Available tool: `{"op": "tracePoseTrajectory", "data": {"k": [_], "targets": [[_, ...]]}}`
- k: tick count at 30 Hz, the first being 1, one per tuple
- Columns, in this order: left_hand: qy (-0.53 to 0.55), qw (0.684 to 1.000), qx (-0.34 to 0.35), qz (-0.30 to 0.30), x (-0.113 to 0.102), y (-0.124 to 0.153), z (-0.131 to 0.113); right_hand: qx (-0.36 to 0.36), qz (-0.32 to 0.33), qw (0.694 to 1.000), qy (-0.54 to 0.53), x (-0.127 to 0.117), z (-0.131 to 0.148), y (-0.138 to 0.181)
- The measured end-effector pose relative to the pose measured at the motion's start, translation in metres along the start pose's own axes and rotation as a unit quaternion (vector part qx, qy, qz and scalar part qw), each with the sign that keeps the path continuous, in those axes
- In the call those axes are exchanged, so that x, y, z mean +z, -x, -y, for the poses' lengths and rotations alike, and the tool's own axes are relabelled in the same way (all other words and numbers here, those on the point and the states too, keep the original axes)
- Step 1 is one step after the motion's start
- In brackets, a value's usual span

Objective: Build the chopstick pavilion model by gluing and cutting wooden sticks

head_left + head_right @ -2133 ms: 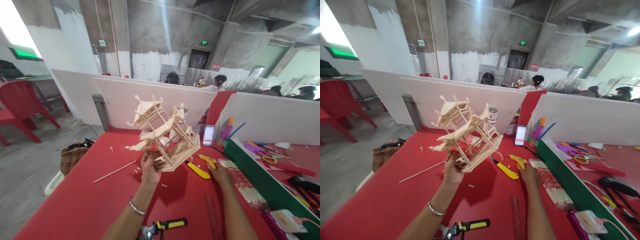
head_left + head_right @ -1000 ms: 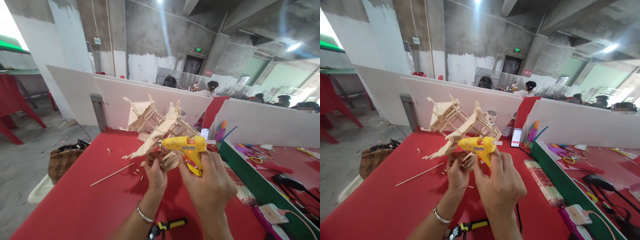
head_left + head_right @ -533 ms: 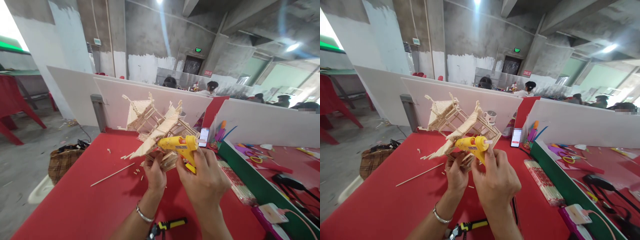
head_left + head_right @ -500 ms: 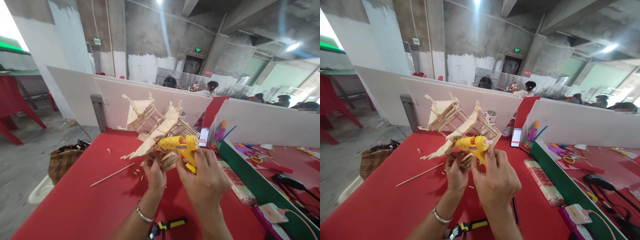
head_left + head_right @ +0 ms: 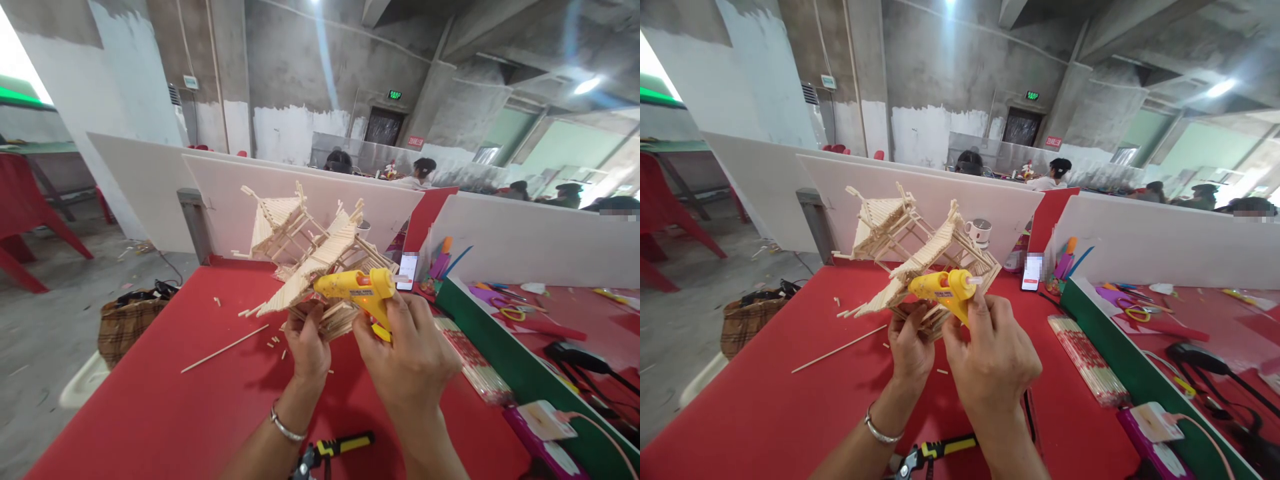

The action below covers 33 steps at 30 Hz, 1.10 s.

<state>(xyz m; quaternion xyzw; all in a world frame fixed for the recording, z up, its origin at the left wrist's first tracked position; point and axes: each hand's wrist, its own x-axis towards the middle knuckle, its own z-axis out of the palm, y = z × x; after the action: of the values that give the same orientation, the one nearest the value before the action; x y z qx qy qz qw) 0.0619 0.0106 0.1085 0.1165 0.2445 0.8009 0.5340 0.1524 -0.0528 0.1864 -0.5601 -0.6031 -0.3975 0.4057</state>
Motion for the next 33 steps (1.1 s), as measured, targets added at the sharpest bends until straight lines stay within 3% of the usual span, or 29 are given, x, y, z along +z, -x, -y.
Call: {"op": "tracePoseTrajectory", "data": {"k": [33], "targets": [[-0.007, 1.000, 0.011, -0.003, 0.0015, -0.0003, 0.0012, 0.005, -0.003, 1.000, -0.021, 0.0020, -0.0019, -0.0012]]}}
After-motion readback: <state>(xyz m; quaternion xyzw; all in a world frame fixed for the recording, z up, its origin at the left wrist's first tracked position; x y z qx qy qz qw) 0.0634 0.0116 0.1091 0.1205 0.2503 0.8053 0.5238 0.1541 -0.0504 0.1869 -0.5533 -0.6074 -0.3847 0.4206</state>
